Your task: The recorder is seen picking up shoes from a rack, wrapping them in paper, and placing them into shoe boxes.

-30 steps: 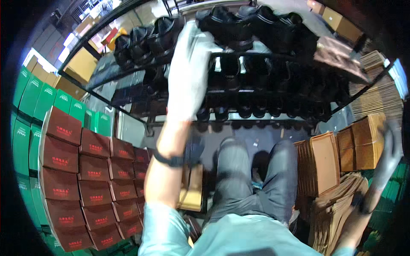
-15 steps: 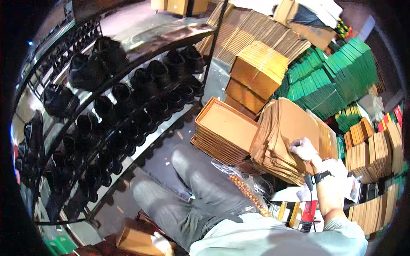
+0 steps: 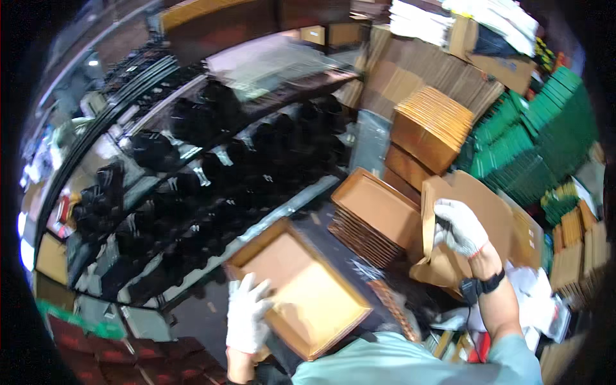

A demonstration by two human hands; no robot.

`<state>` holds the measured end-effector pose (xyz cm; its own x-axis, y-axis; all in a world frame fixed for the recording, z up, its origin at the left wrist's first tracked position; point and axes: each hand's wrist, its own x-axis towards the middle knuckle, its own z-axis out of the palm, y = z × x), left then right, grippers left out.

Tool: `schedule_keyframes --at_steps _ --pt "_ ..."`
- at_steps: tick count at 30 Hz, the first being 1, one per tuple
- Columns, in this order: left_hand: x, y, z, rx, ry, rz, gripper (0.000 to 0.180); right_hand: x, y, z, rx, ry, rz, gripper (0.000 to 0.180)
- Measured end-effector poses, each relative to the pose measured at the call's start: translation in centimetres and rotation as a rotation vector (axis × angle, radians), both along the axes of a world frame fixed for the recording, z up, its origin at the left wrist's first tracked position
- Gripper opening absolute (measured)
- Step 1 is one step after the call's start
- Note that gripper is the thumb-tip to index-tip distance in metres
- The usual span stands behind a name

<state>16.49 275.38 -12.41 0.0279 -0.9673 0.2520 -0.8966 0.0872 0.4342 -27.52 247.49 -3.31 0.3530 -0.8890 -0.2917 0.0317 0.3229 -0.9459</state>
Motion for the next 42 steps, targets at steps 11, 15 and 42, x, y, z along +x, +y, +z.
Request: schedule_keyframes --at_steps 11,15,42 --pt "-5.7 -3.4 1.8 -0.145 1.507 0.536 0.037 40.9 -8.2 8.8 -1.483 0.31 0.045 0.044" --pt "-3.8 1.7 -2.8 -0.254 1.458 0.736 0.038 54.6 -14.0 15.5 -1.139 0.832 0.52 0.062" --pt "-18.1 -7.4 -1.1 0.403 0.65 0.071 0.075 24.4 1.3 4.9 -1.977 0.625 0.595 0.022"
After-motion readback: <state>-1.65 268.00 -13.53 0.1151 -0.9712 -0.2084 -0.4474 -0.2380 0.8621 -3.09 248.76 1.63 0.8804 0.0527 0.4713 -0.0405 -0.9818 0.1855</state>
